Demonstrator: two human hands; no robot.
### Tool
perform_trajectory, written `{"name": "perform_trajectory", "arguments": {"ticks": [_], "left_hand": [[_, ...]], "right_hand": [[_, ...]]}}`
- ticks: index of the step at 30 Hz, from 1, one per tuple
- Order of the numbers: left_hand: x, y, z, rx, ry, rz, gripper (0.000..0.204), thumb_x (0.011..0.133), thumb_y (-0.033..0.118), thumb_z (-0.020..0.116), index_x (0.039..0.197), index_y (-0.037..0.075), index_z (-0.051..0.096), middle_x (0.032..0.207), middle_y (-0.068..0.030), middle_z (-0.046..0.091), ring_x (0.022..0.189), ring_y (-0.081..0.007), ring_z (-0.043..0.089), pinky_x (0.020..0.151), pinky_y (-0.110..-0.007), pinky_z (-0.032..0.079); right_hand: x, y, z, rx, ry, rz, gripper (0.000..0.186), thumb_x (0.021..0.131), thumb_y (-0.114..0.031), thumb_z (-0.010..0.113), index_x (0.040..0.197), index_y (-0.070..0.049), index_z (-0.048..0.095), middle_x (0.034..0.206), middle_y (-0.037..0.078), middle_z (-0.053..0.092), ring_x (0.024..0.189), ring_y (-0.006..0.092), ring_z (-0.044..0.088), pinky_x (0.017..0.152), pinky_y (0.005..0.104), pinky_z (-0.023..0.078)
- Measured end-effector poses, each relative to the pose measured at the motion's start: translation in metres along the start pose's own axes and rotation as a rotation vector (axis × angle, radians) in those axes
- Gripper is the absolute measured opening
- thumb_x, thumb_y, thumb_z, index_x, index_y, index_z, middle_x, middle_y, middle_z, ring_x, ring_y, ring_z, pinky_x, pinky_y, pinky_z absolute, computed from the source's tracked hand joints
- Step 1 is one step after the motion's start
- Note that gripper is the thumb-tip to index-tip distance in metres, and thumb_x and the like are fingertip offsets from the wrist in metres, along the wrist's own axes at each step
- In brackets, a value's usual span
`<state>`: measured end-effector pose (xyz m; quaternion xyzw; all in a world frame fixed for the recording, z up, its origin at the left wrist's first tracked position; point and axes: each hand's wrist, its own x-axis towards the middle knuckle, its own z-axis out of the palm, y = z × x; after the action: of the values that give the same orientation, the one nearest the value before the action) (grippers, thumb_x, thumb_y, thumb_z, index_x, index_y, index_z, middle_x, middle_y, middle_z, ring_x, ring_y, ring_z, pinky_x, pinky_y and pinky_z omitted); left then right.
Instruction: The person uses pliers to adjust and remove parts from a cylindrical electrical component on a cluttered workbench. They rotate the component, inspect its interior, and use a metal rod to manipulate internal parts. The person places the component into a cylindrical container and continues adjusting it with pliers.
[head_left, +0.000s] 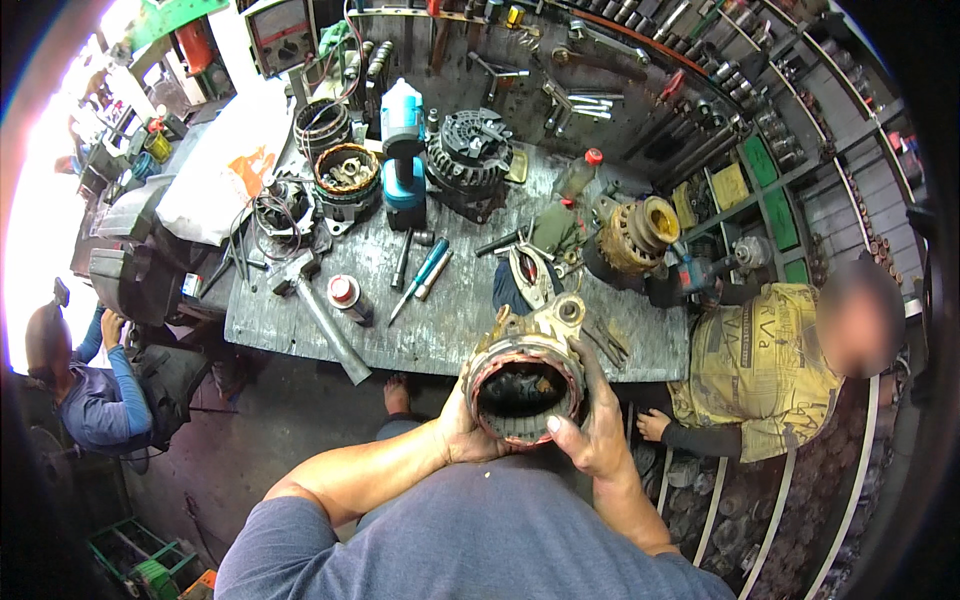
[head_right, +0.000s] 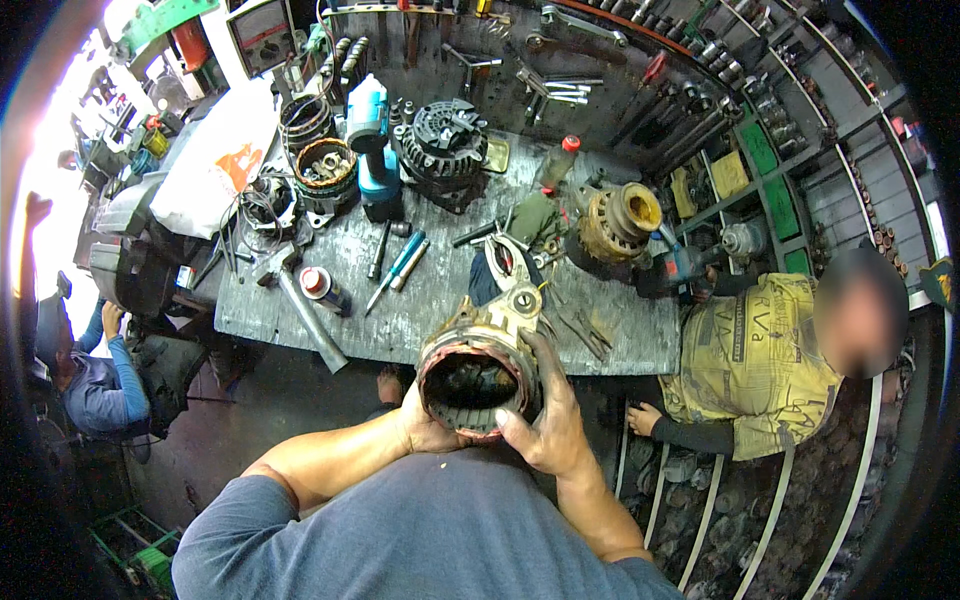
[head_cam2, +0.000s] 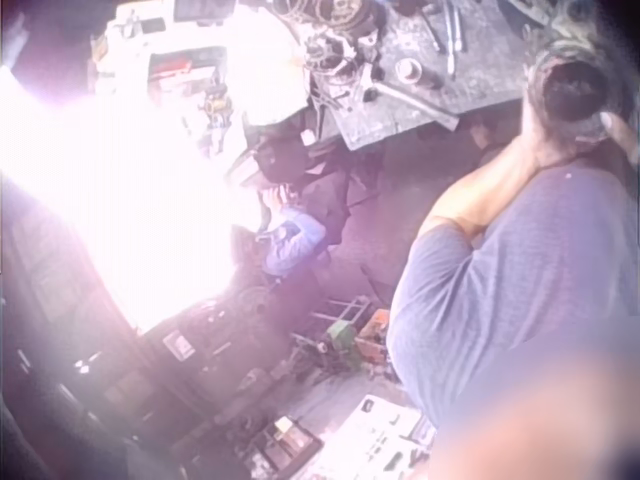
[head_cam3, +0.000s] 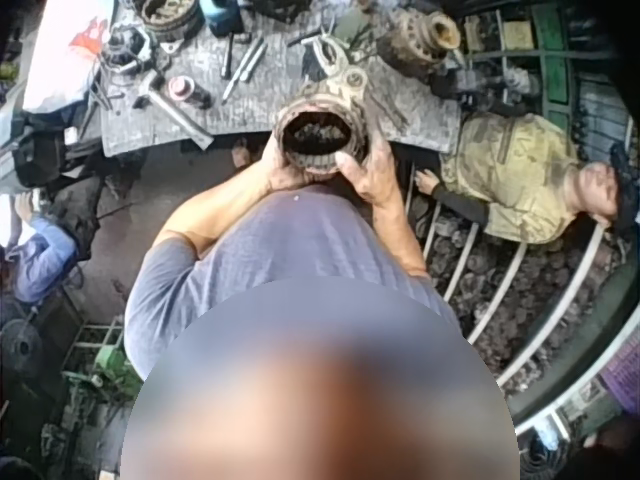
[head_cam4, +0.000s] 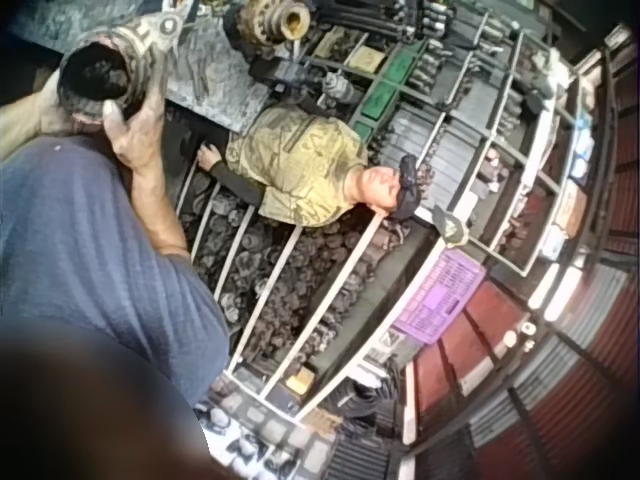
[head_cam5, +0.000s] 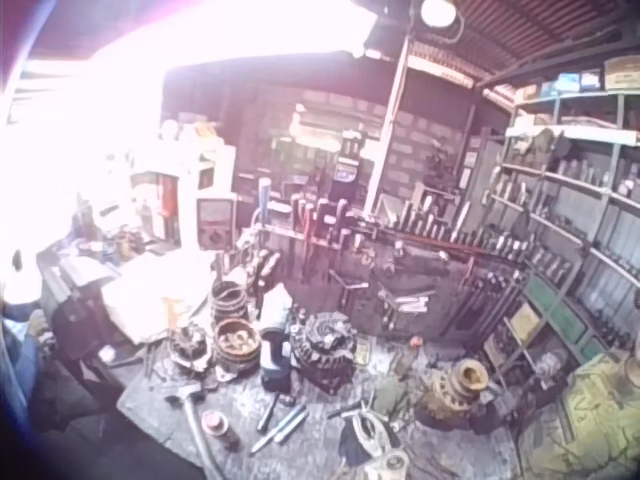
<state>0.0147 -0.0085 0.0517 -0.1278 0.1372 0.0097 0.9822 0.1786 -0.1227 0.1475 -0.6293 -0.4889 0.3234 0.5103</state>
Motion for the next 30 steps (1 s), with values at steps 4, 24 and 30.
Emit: {"name": "perform_trajectory", "arguments": {"ticks": [4, 24, 30], "left_hand": [[0.002, 0.000, -0.011, 0.052, -0.070, -0.011, 0.082, 0.100, 0.084, 0.047, 0.154, 0.024, 0.064, 0.155, -0.0064, 0.066, 0.137, -0.0319, 0.065, 0.106, -0.059, 0.057], [0.012, -0.005, -0.016, 0.068, -0.037, 0.001, 0.073, 0.105, 0.077, 0.045, 0.145, 0.020, 0.068, 0.138, -0.0078, 0.075, 0.120, -0.0279, 0.075, 0.092, -0.050, 0.064], [0.015, -0.009, -0.011, 0.075, -0.077, -0.010, 0.075, 0.103, 0.079, 0.049, 0.144, 0.020, 0.069, 0.136, -0.0069, 0.076, 0.114, -0.0279, 0.077, 0.087, -0.049, 0.066]], "right_hand": [[0.001, 0.001, 0.003, -0.014, -0.002, 0.049, 0.099, 0.086, -0.036, 0.086, 0.164, 0.005, 0.042, 0.160, 0.032, 0.050, 0.152, 0.0438, 0.049, 0.127, 0.0504, 0.038], [0.000, -0.003, -0.010, -0.268, -0.048, -0.011, 0.115, 0.075, -0.043, 0.097, 0.166, 0.003, 0.043, 0.162, 0.036, 0.048, 0.154, 0.0488, 0.048, 0.127, 0.0525, 0.040], [-0.002, 0.007, -0.015, -0.169, -0.012, 0.024, 0.108, 0.080, -0.037, 0.093, 0.166, 0.004, 0.041, 0.163, 0.032, 0.049, 0.154, 0.0425, 0.049, 0.128, 0.0480, 0.039]]}}
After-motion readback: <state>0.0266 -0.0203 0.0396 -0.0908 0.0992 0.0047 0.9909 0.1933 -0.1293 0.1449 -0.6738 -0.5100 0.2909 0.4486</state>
